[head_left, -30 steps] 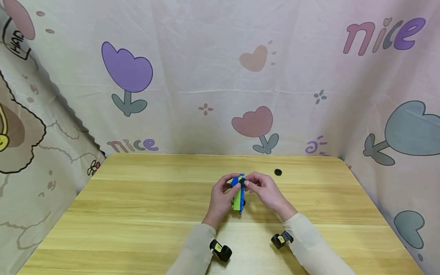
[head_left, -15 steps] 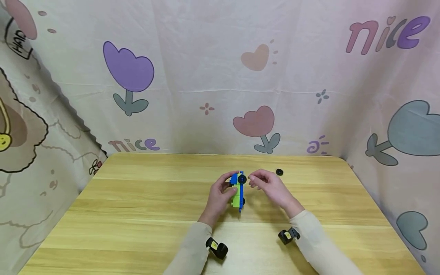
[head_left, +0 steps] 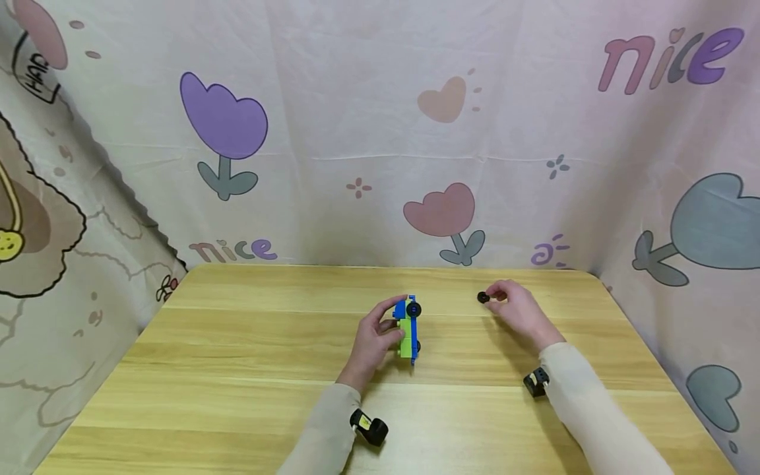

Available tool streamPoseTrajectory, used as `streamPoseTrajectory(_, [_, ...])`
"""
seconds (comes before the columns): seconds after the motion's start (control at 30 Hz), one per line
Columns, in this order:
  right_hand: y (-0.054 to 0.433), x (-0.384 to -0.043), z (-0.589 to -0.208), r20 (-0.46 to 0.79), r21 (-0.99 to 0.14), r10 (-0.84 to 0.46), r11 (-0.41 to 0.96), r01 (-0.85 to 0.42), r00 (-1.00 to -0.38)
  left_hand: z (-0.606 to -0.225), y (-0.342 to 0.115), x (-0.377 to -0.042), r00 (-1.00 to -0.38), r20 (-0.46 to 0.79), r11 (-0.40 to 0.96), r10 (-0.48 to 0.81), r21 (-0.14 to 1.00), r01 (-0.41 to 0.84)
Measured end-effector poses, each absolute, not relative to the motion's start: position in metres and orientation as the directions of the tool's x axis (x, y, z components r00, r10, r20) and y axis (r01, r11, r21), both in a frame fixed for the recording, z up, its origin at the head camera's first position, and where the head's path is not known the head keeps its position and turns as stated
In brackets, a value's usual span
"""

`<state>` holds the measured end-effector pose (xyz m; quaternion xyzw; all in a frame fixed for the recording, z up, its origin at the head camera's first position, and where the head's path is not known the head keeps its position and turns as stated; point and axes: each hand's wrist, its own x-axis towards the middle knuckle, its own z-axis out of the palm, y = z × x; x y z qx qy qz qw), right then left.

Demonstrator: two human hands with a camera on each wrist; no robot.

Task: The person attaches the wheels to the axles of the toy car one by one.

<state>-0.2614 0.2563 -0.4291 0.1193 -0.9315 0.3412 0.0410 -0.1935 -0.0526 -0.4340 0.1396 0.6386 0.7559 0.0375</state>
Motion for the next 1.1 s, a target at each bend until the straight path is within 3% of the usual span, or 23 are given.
streamPoseTrajectory(0.37, [0.263,-0.286,-0.434,-0.002,-0.641,-0.241,0.745,-0.183,-0.971,-0.436,-0.053,-0.193,-0.954,0.173,-0.154,0.243,0.978,0.138])
streamPoseTrajectory(0.77, [0.259,-0.3,-0.439,-0.008,-0.559,-0.237,0.807,-0.192,-0.971,-0.434,-0.05,-0.191,-0.951,0.174,-0.158,0.256,0.978,0.136])
streamPoseTrajectory(1.1, [0.256,-0.295,-0.439,-0.047,-0.572,-0.23,0.804,-0.163,-0.972,-0.464,-0.05,-0.206,-0.949,0.177,-0.15,0.262,0.979,0.141])
